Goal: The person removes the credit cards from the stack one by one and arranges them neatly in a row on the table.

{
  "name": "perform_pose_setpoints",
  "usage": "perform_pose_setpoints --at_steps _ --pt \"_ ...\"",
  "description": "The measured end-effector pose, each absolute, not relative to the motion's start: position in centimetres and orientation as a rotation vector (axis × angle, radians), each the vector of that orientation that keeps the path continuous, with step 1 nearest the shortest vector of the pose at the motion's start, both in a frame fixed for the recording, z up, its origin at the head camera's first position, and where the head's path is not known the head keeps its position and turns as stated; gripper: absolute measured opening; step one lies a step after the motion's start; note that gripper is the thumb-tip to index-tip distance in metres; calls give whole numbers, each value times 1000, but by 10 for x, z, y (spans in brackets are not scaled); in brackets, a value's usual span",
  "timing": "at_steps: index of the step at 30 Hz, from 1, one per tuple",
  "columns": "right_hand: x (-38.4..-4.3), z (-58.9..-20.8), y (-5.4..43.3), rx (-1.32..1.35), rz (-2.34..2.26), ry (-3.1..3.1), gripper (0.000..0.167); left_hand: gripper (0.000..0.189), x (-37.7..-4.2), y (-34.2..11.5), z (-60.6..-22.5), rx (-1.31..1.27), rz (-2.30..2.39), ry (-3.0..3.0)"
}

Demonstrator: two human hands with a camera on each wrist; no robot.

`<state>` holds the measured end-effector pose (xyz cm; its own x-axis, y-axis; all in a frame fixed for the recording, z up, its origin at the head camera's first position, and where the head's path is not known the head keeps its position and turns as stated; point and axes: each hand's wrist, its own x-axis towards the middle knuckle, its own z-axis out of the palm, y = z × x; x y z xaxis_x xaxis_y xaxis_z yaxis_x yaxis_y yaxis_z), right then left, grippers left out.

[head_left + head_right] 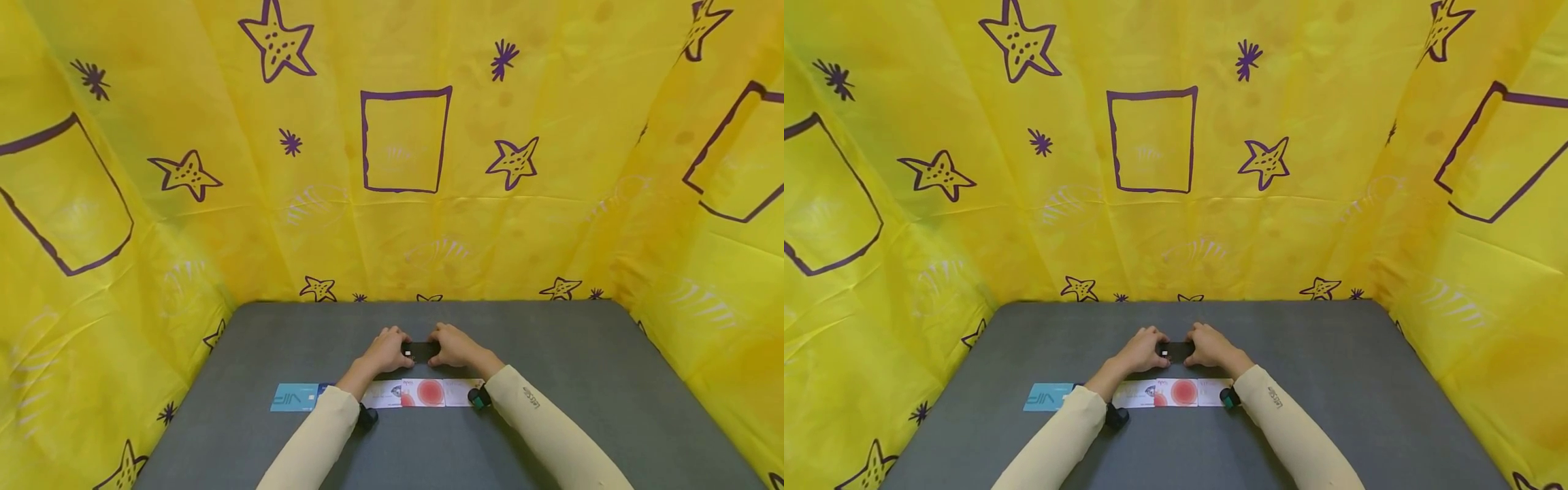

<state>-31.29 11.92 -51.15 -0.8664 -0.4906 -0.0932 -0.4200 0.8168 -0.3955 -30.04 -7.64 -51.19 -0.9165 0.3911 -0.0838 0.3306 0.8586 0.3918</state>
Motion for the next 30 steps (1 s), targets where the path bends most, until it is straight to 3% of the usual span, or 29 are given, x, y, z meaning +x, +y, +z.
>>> perform_pose_setpoints --at_steps 15,30 --pt "-314 -511 130 -861 -511 2840 47 51 -300 -78 -512 644 627 2856" --pt "-310 -472 141 -911 -520 2926 52 51 -301 -80 -482 725 741 2936"
